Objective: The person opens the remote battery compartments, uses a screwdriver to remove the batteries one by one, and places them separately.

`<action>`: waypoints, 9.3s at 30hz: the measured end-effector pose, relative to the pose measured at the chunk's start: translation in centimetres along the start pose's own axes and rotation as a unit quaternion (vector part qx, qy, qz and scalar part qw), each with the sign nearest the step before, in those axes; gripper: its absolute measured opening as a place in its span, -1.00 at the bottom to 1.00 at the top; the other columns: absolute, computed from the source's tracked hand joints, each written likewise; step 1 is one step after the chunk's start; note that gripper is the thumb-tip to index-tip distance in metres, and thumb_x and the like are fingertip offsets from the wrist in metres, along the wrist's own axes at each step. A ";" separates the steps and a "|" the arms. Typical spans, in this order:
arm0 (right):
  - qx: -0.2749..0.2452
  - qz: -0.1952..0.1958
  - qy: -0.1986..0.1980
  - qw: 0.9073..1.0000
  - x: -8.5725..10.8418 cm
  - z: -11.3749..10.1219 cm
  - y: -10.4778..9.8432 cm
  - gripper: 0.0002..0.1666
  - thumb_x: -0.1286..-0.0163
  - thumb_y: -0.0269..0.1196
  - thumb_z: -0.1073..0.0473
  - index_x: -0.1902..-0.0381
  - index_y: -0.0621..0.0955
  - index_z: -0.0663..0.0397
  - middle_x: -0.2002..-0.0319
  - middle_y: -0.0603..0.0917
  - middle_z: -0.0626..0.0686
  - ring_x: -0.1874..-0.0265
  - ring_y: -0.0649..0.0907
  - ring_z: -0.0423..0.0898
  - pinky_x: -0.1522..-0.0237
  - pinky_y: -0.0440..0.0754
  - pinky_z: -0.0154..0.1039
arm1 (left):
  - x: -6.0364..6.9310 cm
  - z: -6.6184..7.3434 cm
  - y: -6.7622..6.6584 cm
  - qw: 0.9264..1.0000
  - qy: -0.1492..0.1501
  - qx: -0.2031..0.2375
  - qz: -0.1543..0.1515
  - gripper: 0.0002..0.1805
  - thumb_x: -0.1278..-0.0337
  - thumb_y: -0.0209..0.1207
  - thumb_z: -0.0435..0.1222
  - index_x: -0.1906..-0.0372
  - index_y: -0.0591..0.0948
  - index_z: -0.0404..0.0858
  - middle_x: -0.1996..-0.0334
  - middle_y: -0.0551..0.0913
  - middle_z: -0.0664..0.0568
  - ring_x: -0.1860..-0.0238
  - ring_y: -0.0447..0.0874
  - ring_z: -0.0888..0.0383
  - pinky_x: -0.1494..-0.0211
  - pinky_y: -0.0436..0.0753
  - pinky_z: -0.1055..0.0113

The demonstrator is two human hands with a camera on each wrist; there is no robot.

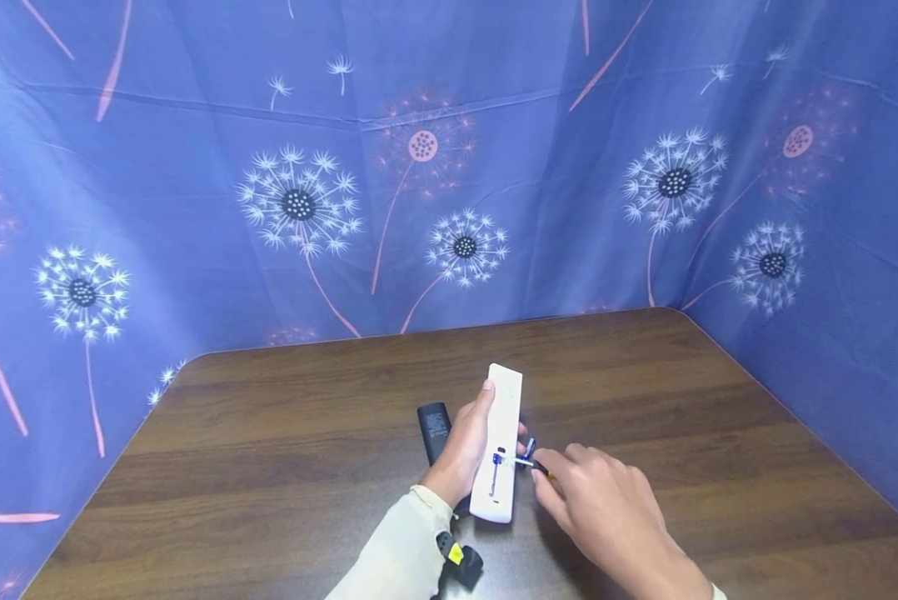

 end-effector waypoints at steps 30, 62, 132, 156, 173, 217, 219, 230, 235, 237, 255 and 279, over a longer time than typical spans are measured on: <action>0.026 0.028 -0.108 0.993 -1.0 -0.5 0.5 -0.64 -0.39 0.19 -0.18 0.56 0.54 -0.21 0.69 0.28 -0.28 0.80 0.28 -0.31 0.81 0.16 -0.28 | 0.0 -0.2 0.1 1.000 0.005 -0.003 -0.005 -0.37 -0.45 -0.13 0.25 -0.18 0.53 -0.17 0.32 0.67 -0.13 0.48 0.67 0.08 0.42 0.61 0.30; 0.010 0.010 -0.135 0.991 -0.8 -0.2 1.1 -0.66 -0.28 0.28 -0.09 0.63 0.45 -0.26 0.68 0.23 -0.33 0.75 0.19 -0.39 0.81 0.13 -0.31 | 0.2 -0.5 0.1 0.999 -0.008 -0.038 -0.004 -0.40 -0.44 -0.13 0.26 -0.06 0.59 -0.13 0.35 0.70 -0.13 0.46 0.71 0.06 0.43 0.62 0.28; -0.007 -0.007 -0.098 0.995 0.9 1.3 0.7 -0.84 -0.19 0.44 -0.05 0.41 0.67 -0.19 0.56 0.55 -0.35 0.68 0.43 -0.41 0.71 0.39 -0.29 | -0.1 -0.6 0.2 1.000 0.000 -0.019 -0.011 -0.35 -0.43 -0.09 0.24 -0.18 0.55 -0.20 0.38 0.64 -0.15 0.53 0.62 0.11 0.45 0.58 0.35; -0.020 -0.097 -0.035 0.994 1.3 2.2 1.4 -0.85 -0.23 0.45 -0.04 0.39 0.67 -0.23 0.60 0.36 -0.45 0.68 0.24 -0.45 0.68 0.30 -0.35 | -0.1 -0.3 0.0 0.997 0.032 -0.061 0.032 -0.41 -0.34 0.10 0.17 0.13 0.56 -0.35 0.32 0.64 -0.17 0.44 0.61 0.12 0.47 0.53 0.37; -0.015 -0.095 -0.021 0.995 1.6 3.0 1.7 -0.82 -0.22 0.45 -0.03 0.44 0.62 -0.25 0.63 0.34 -0.44 0.68 0.26 -0.42 0.70 0.30 -0.31 | -0.1 0.0 -0.4 0.990 0.057 -0.109 0.076 -0.46 -0.29 0.18 0.15 0.28 0.55 -0.32 0.40 0.58 -0.03 0.39 0.58 0.11 0.36 0.52 0.33; -0.015 -0.182 0.018 0.983 1.4 3.6 3.4 -0.84 -0.27 0.41 -0.05 0.42 0.61 -0.32 0.60 0.42 -0.41 0.66 0.36 -0.39 0.66 0.34 -0.26 | -0.4 1.0 -1.0 0.979 0.095 -0.121 0.134 -0.49 -0.30 0.21 0.11 0.26 0.57 -0.33 0.38 0.57 -0.02 0.36 0.53 0.15 0.25 0.55 0.29; -0.016 -0.185 0.020 0.982 1.4 3.6 3.4 -0.84 -0.28 0.41 -0.05 0.42 0.60 -0.33 0.60 0.41 -0.41 0.67 0.35 -0.39 0.67 0.32 -0.27 | -0.4 1.0 -1.0 0.979 0.096 -0.122 0.135 -0.49 -0.30 0.20 0.11 0.26 0.57 -0.33 0.38 0.57 -0.01 0.37 0.53 0.15 0.26 0.55 0.29; -0.018 -0.190 0.024 0.981 1.6 3.5 3.4 -0.82 -0.28 0.41 -0.04 0.43 0.58 -0.37 0.64 0.30 -0.40 0.68 0.27 -0.36 0.68 0.24 -0.31 | -0.2 1.0 -1.0 0.978 0.095 -0.127 0.136 -0.48 -0.31 0.19 0.13 0.27 0.57 -0.31 0.39 0.57 -0.01 0.37 0.53 0.16 0.27 0.54 0.29; -0.018 -0.193 0.028 0.981 1.7 3.5 3.4 -0.84 -0.29 0.40 -0.06 0.42 0.60 -0.38 0.63 0.32 -0.41 0.67 0.28 -0.35 0.67 0.24 -0.31 | -0.2 1.0 -0.9 0.979 0.095 -0.126 0.133 -0.49 -0.31 0.19 0.12 0.28 0.57 -0.31 0.40 0.57 -0.01 0.38 0.53 0.16 0.28 0.54 0.30; -0.016 -0.190 0.028 0.981 1.7 3.6 3.3 -0.83 -0.28 0.40 -0.06 0.42 0.60 -0.38 0.63 0.32 -0.41 0.67 0.28 -0.36 0.67 0.24 -0.31 | -0.2 1.1 -0.9 0.979 0.094 -0.127 0.132 -0.49 -0.31 0.19 0.13 0.28 0.57 -0.31 0.40 0.57 -0.01 0.39 0.53 0.17 0.28 0.54 0.30; 0.007 -0.185 0.048 0.982 2.3 4.0 2.5 -0.73 -0.36 0.34 -0.10 0.50 0.50 -0.36 0.67 0.26 -0.37 0.68 0.27 -0.33 0.66 0.23 -0.28 | -0.3 0.4 -1.0 0.991 0.072 -0.066 0.090 -0.36 -0.49 -0.09 0.18 0.03 0.56 -0.37 0.41 0.60 -0.09 0.45 0.60 0.10 0.43 0.55 0.34; 0.012 -0.185 0.095 0.978 3.0 4.6 2.2 -0.76 -0.34 0.36 -0.10 0.46 0.56 -0.27 0.65 0.33 -0.29 0.66 0.33 -0.24 0.66 0.28 -0.17 | 0.0 0.6 -0.7 0.994 0.063 -0.055 0.076 -0.33 -0.50 -0.15 0.19 -0.10 0.55 -0.35 0.38 0.61 -0.11 0.40 0.64 0.06 0.44 0.54 0.31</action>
Point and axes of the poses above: each hand's wrist, its own x-axis away from the middle knuckle, its own y-axis out of the palm, z = x × y, the point moved 7 cm from there along -x, towards the middle knuckle
